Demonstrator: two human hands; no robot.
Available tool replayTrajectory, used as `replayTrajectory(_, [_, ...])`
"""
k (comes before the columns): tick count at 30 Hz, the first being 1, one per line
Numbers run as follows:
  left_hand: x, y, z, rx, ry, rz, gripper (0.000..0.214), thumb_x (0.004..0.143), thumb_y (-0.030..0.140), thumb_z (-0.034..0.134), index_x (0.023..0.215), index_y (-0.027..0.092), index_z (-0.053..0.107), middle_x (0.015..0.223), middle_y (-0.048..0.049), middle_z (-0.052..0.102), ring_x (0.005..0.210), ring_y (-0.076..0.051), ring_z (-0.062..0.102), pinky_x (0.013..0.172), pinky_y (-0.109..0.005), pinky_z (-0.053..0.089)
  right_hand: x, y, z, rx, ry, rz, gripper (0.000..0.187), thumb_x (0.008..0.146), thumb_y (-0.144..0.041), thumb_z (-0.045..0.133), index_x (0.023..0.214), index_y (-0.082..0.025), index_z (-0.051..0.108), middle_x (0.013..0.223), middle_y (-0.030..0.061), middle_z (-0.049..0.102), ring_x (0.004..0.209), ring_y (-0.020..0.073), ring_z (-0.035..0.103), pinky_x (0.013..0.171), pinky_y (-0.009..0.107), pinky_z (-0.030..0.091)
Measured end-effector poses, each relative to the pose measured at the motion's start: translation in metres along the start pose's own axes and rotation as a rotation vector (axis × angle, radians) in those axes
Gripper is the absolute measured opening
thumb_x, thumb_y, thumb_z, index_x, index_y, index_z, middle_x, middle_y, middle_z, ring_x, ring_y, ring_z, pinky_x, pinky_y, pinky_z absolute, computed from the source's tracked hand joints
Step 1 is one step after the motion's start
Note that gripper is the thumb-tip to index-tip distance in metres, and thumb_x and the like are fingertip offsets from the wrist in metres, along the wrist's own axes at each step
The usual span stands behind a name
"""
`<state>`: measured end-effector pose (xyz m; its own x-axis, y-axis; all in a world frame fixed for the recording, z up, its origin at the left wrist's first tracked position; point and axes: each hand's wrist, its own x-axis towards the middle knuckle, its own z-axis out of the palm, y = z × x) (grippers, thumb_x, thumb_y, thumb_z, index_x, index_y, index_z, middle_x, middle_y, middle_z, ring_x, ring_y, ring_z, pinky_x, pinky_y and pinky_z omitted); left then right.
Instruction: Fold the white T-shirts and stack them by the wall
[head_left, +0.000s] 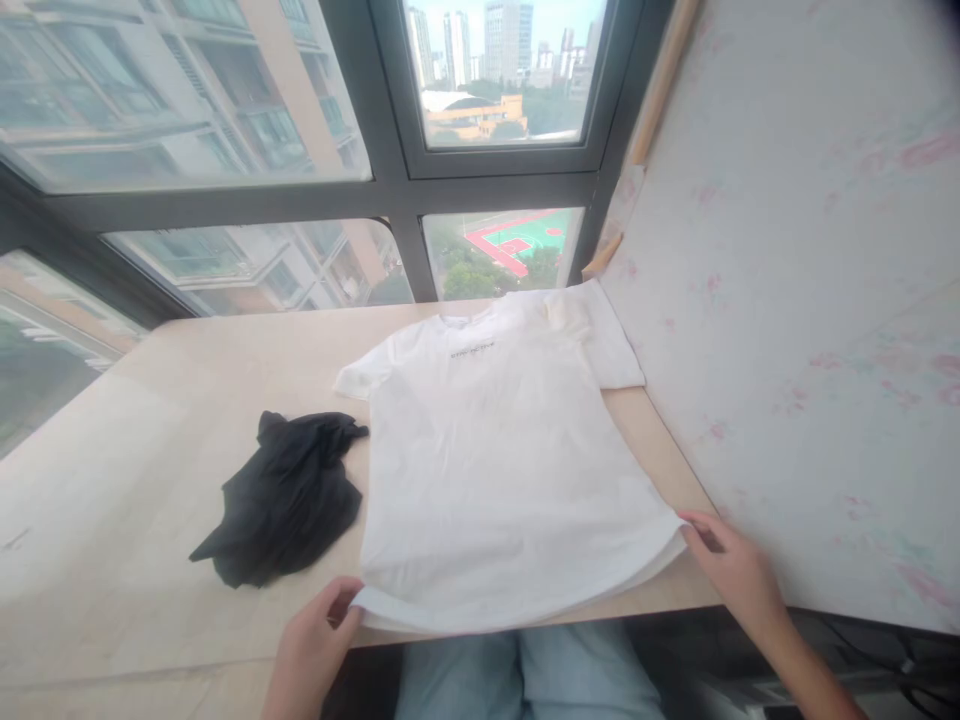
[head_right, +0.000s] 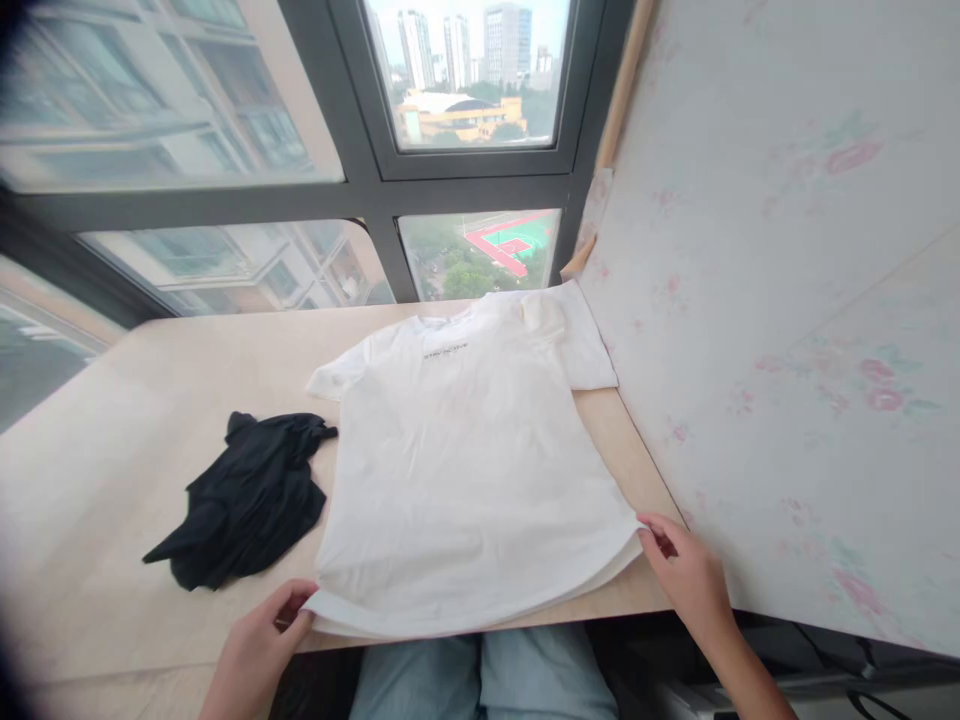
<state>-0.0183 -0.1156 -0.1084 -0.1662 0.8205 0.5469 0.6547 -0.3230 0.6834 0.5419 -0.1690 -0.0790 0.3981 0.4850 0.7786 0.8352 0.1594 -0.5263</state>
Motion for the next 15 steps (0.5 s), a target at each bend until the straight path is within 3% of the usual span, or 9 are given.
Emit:
replayTrajectory(6, [-0.008,-0.012,-0.004,0.054,0.076,-0.047,0.028,0.069,0.044,0.054,0.084,0.026,0.07,0.08,0.0,0.075,0.072,-0.022,0.069,0.068,-0.029,0.053,-0.02,0.022,0.002,-0.058,-0.051,-0.052,0.038,0.081,-0.053,0.054,0.09,-0.022,0.074,0.085,0.0045,0.074,0.07,0.0196,0.069,0.063,0.028,0.055])
replayTrajectory(15, [-0.042,-0.026,-0.004,-0.009,-0.038,-0.086,0.024,0.07,0.046,0.058,0.082,0.028,0.069,0.081,0.0009,0.074,0.073,-0.022,0.07,0.067,-0.028,0.055,-0.043,0.057,0.001,-0.142,-0.111,-0.056,0.036,0.081,-0.049,0.052,0.098,-0.026,0.074,0.101,0.002,0.075,0.082,0.0214,0.072,0.066,0.03,0.058])
